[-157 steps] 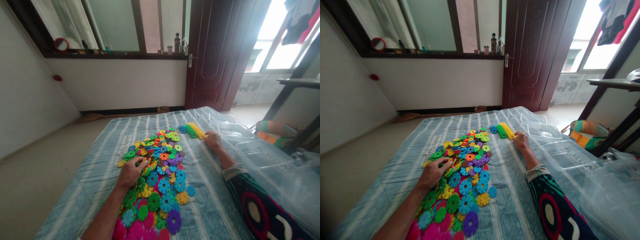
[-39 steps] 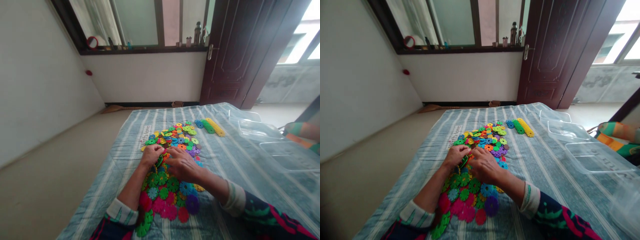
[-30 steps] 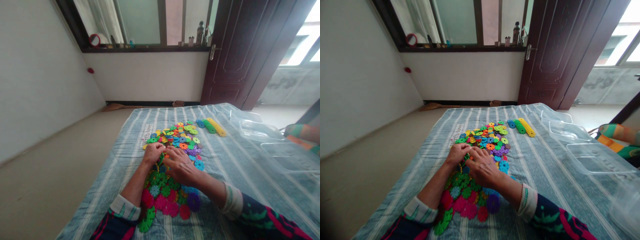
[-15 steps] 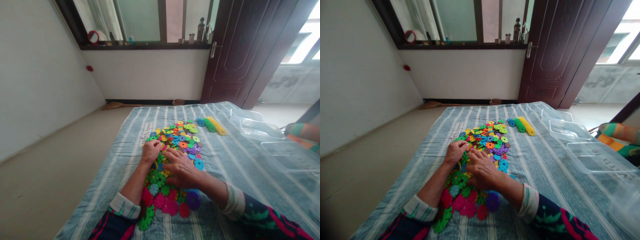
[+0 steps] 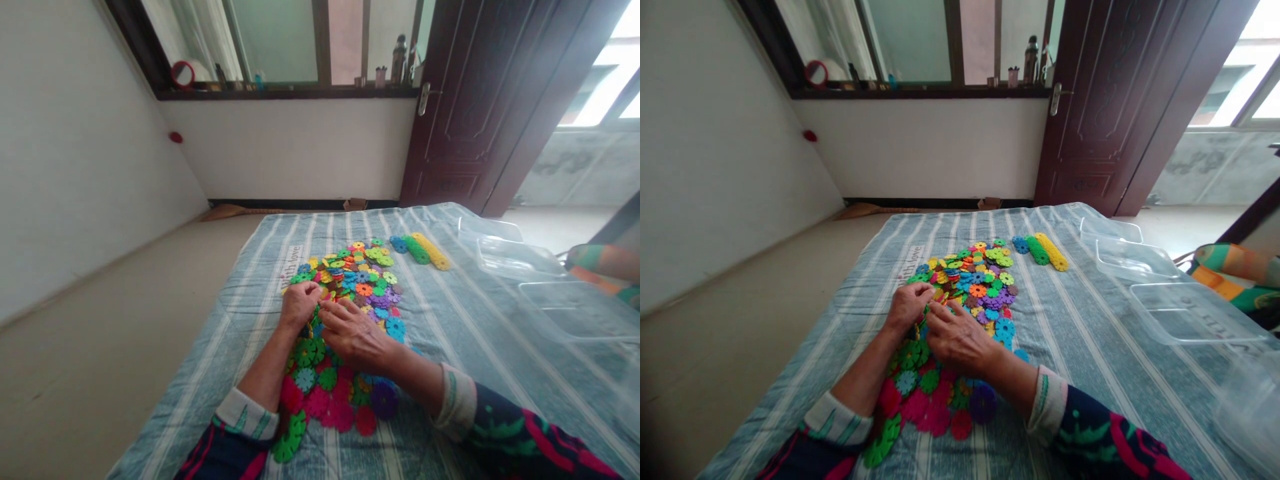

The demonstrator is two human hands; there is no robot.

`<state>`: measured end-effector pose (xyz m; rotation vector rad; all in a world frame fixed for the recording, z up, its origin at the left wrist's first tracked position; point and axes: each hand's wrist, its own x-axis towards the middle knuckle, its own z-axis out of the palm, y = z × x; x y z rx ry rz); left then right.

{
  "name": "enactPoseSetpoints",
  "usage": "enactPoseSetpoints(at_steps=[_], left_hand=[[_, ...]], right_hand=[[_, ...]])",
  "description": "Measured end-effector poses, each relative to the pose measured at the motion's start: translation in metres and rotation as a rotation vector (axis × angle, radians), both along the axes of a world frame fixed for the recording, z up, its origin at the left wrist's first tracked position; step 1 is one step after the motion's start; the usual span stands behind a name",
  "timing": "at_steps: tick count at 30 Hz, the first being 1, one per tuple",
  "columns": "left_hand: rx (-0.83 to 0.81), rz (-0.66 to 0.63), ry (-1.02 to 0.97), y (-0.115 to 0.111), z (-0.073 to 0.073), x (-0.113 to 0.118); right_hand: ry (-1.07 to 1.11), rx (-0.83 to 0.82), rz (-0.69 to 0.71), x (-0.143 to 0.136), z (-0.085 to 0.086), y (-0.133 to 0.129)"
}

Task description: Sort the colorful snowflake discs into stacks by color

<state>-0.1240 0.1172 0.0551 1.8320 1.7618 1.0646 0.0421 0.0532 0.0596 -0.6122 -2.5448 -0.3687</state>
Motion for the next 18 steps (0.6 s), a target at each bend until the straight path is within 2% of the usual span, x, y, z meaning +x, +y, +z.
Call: enactPoseSetpoints(at_steps=[6,12,18], left_hand=[[-0.027,-0.041,0.006,-0.006,0.004,0.005],[-0.022,-0.037,0.002,-0.007,0.006,0.006],[-0.021,-0.027,-0.015,-0.006,0.003,0.006]], right_hand=[[0.111,-0.055,-0.039,0.006,-0.007,0.013],[0.077,-0.193,0.041,0.005,-0.004,0.004],[0.138,-0.191,-0.18,0.003,-0.004,0.005]])
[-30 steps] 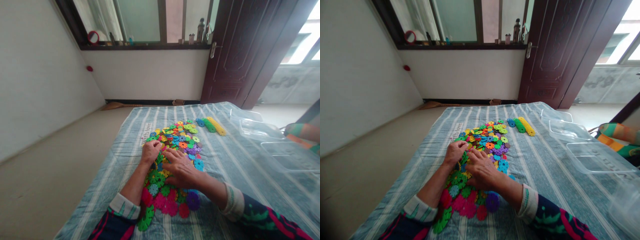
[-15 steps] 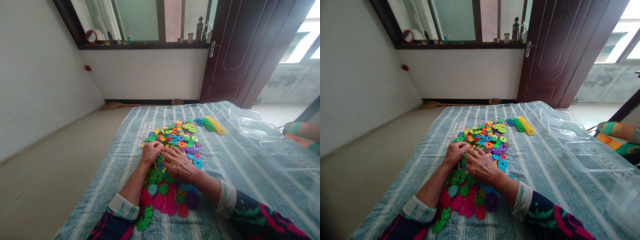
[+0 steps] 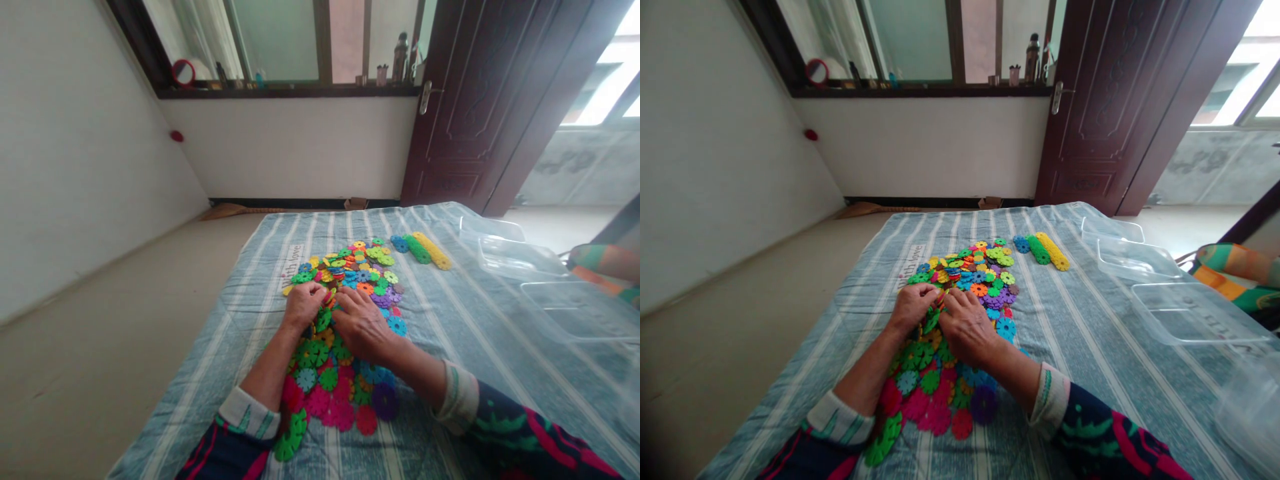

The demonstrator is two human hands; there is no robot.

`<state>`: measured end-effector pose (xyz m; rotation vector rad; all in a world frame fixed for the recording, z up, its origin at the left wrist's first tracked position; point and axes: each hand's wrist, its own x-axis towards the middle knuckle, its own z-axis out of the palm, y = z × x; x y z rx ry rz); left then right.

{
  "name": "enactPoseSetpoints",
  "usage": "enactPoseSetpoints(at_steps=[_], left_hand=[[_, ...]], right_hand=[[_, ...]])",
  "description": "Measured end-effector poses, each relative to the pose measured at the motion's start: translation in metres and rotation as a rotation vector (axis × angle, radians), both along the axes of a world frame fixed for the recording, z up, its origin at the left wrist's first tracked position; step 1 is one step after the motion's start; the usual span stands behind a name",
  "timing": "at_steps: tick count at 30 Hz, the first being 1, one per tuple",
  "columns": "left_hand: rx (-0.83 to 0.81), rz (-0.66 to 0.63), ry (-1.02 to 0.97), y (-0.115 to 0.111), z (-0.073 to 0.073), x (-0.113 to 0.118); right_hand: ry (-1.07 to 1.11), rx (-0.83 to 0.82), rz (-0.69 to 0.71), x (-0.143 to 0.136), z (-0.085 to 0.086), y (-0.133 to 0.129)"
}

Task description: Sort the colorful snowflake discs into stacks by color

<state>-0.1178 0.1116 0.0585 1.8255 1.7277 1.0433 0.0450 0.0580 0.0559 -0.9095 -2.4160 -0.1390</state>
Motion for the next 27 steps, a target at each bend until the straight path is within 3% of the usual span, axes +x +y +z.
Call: enactPoseSetpoints(at_steps=[8,27], left_hand=[[-0.017,0.017,-0.049,0.002,-0.002,-0.001],[-0.08,0.075,-0.295,0.004,-0.004,0.004]], right_hand=[[0.058,-0.001,0.063,-0.012,0.001,-0.01],[0.21,-0.318,-0.169,-0.042,-0.004,-0.011]])
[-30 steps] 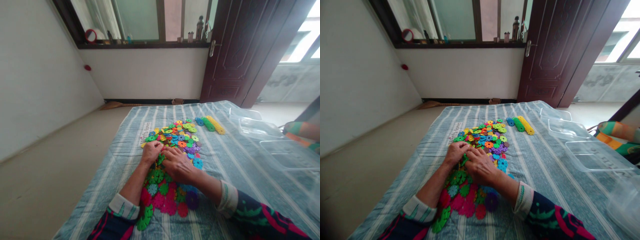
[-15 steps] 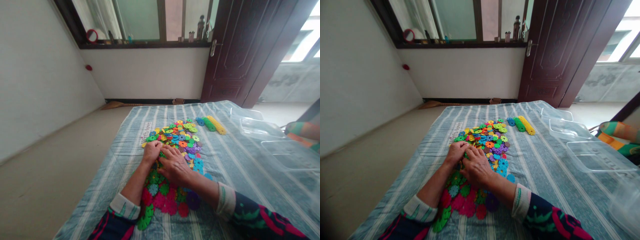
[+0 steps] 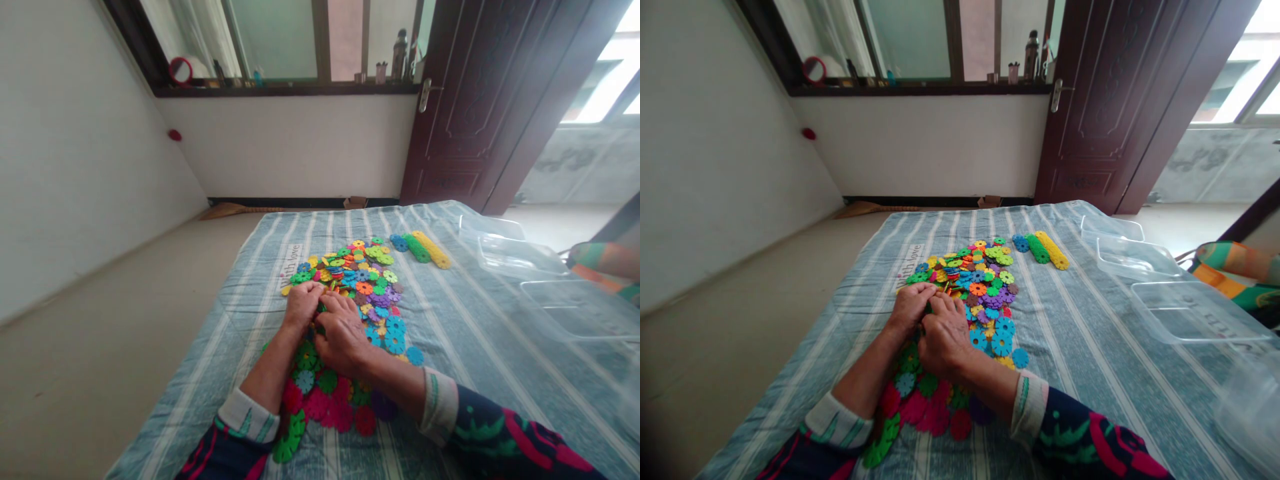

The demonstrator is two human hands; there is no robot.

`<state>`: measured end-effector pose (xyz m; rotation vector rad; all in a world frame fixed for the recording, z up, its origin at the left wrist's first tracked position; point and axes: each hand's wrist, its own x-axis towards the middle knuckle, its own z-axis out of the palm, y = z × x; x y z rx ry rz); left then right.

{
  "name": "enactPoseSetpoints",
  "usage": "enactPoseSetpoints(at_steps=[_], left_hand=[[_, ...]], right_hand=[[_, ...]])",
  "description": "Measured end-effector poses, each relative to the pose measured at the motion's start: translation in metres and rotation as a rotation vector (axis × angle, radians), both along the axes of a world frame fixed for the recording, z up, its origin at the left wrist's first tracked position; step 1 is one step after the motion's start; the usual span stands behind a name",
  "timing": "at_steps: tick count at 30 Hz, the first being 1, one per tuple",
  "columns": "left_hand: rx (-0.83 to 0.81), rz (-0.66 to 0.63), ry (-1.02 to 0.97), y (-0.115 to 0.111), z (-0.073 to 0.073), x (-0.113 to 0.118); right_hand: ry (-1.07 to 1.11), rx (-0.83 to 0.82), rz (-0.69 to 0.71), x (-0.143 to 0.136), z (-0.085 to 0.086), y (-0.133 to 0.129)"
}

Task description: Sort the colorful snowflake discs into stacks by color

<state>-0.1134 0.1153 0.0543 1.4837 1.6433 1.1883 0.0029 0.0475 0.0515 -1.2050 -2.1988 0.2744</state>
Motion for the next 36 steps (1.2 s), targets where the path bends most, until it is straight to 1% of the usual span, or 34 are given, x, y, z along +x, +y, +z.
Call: enactPoseSetpoints(at_steps=[8,13,16,20,23,26,29,31,33,34,36], left_hand=[[-0.018,0.006,-0.075,-0.002,0.001,0.004],[-0.019,-0.011,-0.09,-0.006,0.008,0.006],[-0.022,-0.033,-0.073,-0.007,0.011,0.006],[-0.027,-0.029,0.006,-0.007,0.012,0.005],[0.002,0.006,0.119,-0.006,0.014,0.002],[0.073,0.054,0.24,-0.007,0.021,0.001],[0.148,0.085,0.329,-0.011,0.029,0.006],[0.179,0.042,0.363,-0.016,0.034,0.011],[0.159,-0.055,0.302,-0.02,0.036,0.017],[0.117,-0.117,0.223,-0.022,0.037,0.02],[-0.004,-0.214,0.002,-0.024,0.036,0.024]], right_hand=[[0.002,-0.023,-0.023,-0.004,0.001,-0.001],[0.089,-0.04,-0.032,-0.002,0.0,0.002],[0.192,-0.029,-0.041,0.001,0.003,0.005],[0.319,-0.006,-0.064,0.012,0.01,0.013],[0.406,-0.011,-0.096,0.024,0.013,0.023],[0.499,0.02,-0.126,0.034,0.013,0.033],[0.531,0.078,-0.147,0.042,0.012,0.04],[0.523,0.126,-0.146,0.045,0.011,0.042],[0.506,0.17,-0.133,0.046,0.011,0.042],[0.497,0.187,-0.123,0.047,0.011,0.041],[0.488,0.211,-0.098,0.046,0.01,0.04]])
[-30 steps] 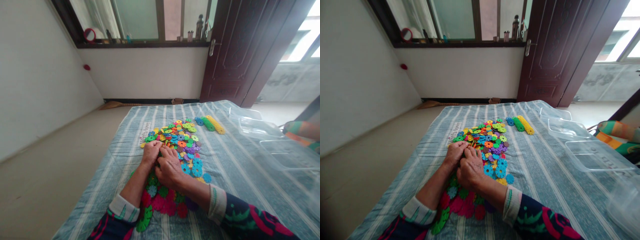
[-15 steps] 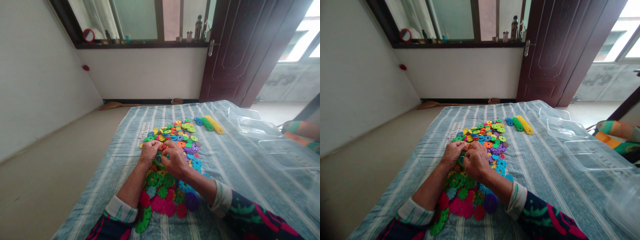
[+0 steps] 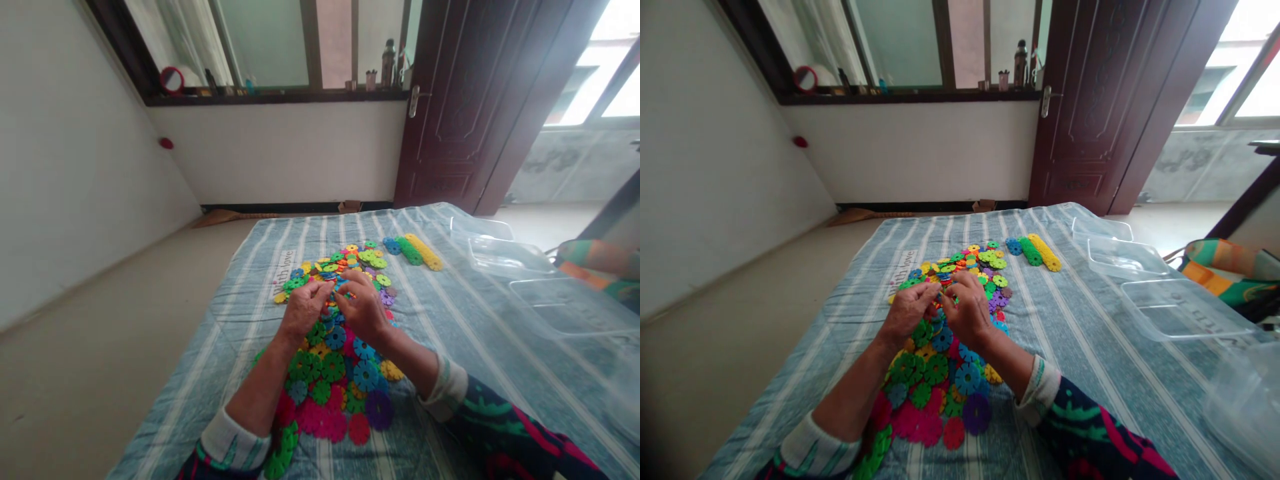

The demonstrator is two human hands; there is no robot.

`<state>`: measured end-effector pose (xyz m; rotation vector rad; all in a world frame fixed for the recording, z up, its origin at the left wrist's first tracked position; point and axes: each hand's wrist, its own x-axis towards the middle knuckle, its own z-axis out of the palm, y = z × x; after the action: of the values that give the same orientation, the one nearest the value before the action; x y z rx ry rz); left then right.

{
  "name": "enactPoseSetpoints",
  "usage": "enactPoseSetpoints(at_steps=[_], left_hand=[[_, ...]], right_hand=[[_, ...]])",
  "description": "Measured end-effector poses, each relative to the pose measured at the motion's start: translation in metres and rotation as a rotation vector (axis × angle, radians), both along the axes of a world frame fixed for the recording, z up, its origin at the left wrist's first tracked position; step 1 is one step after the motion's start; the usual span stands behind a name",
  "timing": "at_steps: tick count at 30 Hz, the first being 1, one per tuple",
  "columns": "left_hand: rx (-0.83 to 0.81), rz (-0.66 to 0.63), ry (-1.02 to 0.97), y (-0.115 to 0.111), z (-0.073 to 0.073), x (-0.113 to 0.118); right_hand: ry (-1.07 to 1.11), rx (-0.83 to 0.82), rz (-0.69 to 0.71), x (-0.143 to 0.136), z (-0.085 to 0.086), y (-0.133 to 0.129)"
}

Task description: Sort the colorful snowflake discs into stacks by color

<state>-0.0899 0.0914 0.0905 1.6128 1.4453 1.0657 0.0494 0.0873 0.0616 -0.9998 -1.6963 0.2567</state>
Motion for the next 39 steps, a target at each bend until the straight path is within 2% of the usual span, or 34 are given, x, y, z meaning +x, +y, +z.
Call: enactPoseSetpoints(at_steps=[2,4,10,14,18,23,26,32,39], left_hand=[[-0.122,-0.058,-0.191,-0.001,-0.002,0.001],[-0.174,-0.084,-0.325,0.0,-0.004,0.0],[-0.191,-0.148,-0.61,0.002,-0.006,-0.005],[-0.207,-0.181,-0.706,0.001,-0.005,-0.005],[-0.229,-0.204,-0.697,0.001,-0.007,-0.006],[-0.246,-0.196,-0.56,0.001,-0.009,-0.006],[-0.234,-0.191,-0.458,0.001,-0.006,-0.003],[-0.216,-0.157,-0.364,0.001,-0.003,0.003],[-0.187,-0.135,-0.3,0.0,-0.003,0.005]], right_hand=[[0.014,0.015,0.025,-0.001,-0.001,-0.001],[0.053,0.016,0.059,-0.001,-0.001,0.0],[0.165,-0.075,0.18,0.005,0.003,0.004],[0.089,-0.143,0.263,0.014,0.007,0.007],[-0.137,-0.154,0.295,0.023,0.014,0.008],[-0.531,-0.204,0.15,0.028,0.028,-0.001],[-0.686,-0.229,0.088,0.026,0.035,-0.006],[-0.817,-0.201,0.042,0.026,0.038,-0.006],[-0.803,-0.139,0.088,0.031,0.033,0.001]])
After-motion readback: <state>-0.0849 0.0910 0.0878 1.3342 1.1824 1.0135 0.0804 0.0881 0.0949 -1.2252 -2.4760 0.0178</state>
